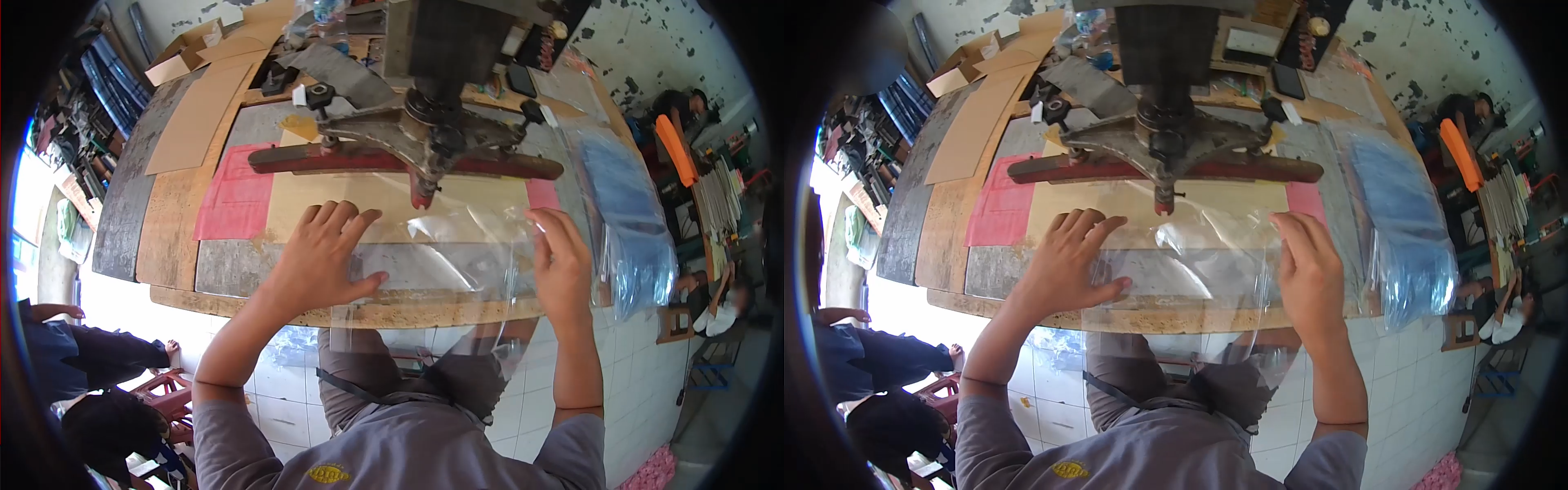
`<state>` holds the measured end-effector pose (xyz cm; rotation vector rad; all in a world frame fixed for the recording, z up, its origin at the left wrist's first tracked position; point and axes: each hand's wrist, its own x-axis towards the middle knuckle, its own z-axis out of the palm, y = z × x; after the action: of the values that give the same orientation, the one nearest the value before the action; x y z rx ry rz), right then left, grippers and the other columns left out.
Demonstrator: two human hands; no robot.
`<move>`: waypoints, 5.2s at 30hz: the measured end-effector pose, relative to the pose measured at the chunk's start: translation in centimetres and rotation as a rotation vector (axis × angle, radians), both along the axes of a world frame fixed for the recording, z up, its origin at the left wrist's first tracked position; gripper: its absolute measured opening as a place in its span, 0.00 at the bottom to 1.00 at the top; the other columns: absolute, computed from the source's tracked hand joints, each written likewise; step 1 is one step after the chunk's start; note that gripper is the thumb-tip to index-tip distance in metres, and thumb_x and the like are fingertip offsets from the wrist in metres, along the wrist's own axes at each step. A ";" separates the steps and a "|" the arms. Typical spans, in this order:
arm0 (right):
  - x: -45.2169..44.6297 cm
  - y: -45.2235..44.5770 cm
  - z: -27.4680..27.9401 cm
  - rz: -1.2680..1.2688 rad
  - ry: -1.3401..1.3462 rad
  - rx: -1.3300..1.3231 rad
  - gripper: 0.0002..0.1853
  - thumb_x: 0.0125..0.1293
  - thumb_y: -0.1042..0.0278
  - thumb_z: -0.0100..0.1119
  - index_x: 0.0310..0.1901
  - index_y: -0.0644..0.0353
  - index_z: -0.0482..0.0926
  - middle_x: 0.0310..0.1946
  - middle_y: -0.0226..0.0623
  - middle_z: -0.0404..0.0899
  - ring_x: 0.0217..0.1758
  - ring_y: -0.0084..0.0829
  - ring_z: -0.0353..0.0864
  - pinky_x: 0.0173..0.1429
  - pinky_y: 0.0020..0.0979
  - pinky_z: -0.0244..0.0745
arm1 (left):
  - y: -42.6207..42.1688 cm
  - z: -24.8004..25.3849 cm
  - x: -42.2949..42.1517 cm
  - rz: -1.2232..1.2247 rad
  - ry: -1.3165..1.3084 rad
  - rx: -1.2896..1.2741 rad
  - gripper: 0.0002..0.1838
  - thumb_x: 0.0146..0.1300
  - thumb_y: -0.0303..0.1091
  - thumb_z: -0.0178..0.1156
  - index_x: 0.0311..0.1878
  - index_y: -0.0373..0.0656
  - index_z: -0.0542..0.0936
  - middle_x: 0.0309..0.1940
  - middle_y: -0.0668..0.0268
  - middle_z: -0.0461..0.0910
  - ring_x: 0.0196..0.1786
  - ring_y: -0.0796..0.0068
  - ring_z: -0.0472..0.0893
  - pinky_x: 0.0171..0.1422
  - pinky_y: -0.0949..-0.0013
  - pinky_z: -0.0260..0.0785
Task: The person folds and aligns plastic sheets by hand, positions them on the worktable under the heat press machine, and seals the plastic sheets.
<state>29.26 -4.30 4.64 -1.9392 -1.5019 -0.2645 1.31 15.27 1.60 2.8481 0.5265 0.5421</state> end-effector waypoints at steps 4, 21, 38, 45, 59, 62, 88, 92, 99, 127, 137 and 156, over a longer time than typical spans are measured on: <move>-0.4 -5.6 3.2 0.021 -0.162 0.054 0.17 0.63 0.89 0.64 0.52 0.64 0.88 0.51 0.43 0.88 0.48 0.45 0.88 0.50 0.41 0.83 | -3.9 2.5 -2.2 -0.119 -0.011 -0.137 0.52 0.53 0.74 0.73 0.69 0.39 0.79 0.59 0.53 0.78 0.63 0.51 0.79 0.70 0.50 0.69; -0.6 -9.5 -2.6 0.635 0.460 -0.165 0.22 0.65 0.72 0.72 0.62 0.61 0.85 0.63 0.43 0.82 0.65 0.46 0.82 0.69 0.42 0.76 | -15.8 -2.2 -4.2 -0.256 -0.253 -1.155 0.06 0.68 0.28 0.74 0.44 0.37 0.89 0.32 0.62 0.89 0.36 0.69 0.88 0.43 0.66 0.78; 3.8 -2.4 -6.7 0.195 0.220 -0.139 0.03 0.71 0.78 0.61 0.44 0.64 0.80 0.43 0.42 0.77 0.48 0.46 0.81 0.53 0.44 0.78 | -12.8 -1.7 -6.7 -0.267 -0.526 -0.877 0.05 0.50 0.29 0.75 0.30 0.43 0.88 0.28 0.66 0.89 0.31 0.67 0.85 0.42 0.61 0.70; 4.9 -3.0 -5.1 0.220 0.290 -0.342 0.02 0.72 0.77 0.61 0.43 0.65 0.80 0.42 0.42 0.77 0.47 0.47 0.81 0.53 0.44 0.78 | -11.5 -1.5 -7.5 -0.271 -0.524 -0.857 0.05 0.49 0.29 0.75 0.29 0.41 0.88 0.26 0.65 0.88 0.31 0.66 0.85 0.42 0.63 0.71; 5.1 -1.7 -8.4 0.047 0.246 -0.061 0.15 0.64 0.69 0.78 0.40 0.61 0.77 0.35 0.36 0.76 0.41 0.35 0.80 0.46 0.39 0.76 | -7.4 -6.6 -7.6 -0.129 -0.680 -1.071 0.11 0.58 0.29 0.76 0.32 0.37 0.81 0.29 0.63 0.85 0.35 0.69 0.84 0.40 0.66 0.74; 4.3 -1.3 -8.9 -0.092 0.265 -0.069 0.17 0.63 0.66 0.80 0.38 0.59 0.76 0.32 0.35 0.76 0.38 0.35 0.78 0.44 0.39 0.75 | -7.1 -7.9 -7.4 -0.069 -0.701 -1.173 0.10 0.59 0.29 0.75 0.33 0.37 0.82 0.30 0.63 0.85 0.34 0.72 0.84 0.40 0.69 0.75; 2.3 -0.9 -8.2 -0.307 0.006 -0.055 0.33 0.60 0.60 0.81 0.66 0.51 0.75 0.76 0.44 0.67 0.83 0.52 0.59 0.83 0.56 0.50 | -6.3 -7.9 -7.0 -0.044 -0.638 -1.017 0.11 0.52 0.35 0.75 0.29 0.39 0.84 0.28 0.63 0.86 0.32 0.67 0.86 0.42 0.67 0.75; 2.4 -2.0 -8.8 -0.270 -0.011 -0.056 0.36 0.61 0.59 0.81 0.69 0.50 0.74 0.78 0.44 0.65 0.84 0.53 0.58 0.84 0.58 0.49 | -6.3 -8.0 -6.8 -0.056 -0.667 -1.070 0.10 0.53 0.33 0.75 0.30 0.39 0.83 0.28 0.63 0.86 0.33 0.67 0.85 0.43 0.67 0.75; 2.4 -3.7 -8.0 -0.253 0.054 -0.100 0.37 0.61 0.60 0.81 0.70 0.51 0.75 0.79 0.43 0.66 0.85 0.54 0.57 0.86 0.57 0.50 | -6.2 -8.0 -7.0 -0.088 -0.649 -1.041 0.09 0.52 0.32 0.75 0.30 0.39 0.84 0.29 0.62 0.86 0.34 0.68 0.86 0.43 0.66 0.74; 2.3 -0.2 -8.8 -0.329 0.041 -0.042 0.23 0.62 0.61 0.80 0.54 0.51 0.79 0.52 0.33 0.78 0.62 0.42 0.75 0.67 0.48 0.65 | -6.5 -8.0 -6.4 -0.125 -0.656 -1.155 0.07 0.58 0.24 0.75 0.34 0.36 0.84 0.34 0.63 0.86 0.38 0.73 0.84 0.44 0.69 0.75; 3.1 -4.6 -9.1 0.070 0.056 -0.361 0.34 0.80 0.55 0.61 0.83 0.50 0.65 0.87 0.37 0.57 0.91 0.42 0.50 0.91 0.54 0.41 | -6.4 -7.8 -6.6 -0.102 -0.637 -1.138 0.08 0.60 0.26 0.76 0.33 0.36 0.84 0.34 0.64 0.86 0.38 0.74 0.84 0.44 0.70 0.76; -1.1 -7.2 -6.4 0.099 -0.159 -0.515 0.49 0.79 0.32 0.51 0.83 0.70 0.57 0.86 0.51 0.55 0.91 0.47 0.50 0.90 0.57 0.44 | -6.4 -7.8 -6.2 -0.110 -0.632 -1.103 0.06 0.60 0.25 0.74 0.35 0.36 0.84 0.35 0.65 0.85 0.39 0.76 0.84 0.45 0.72 0.76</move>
<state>28.16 -11.47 -1.79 -2.2664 -1.9064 0.0190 -4.89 8.84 -6.18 1.5486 0.3630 0.7637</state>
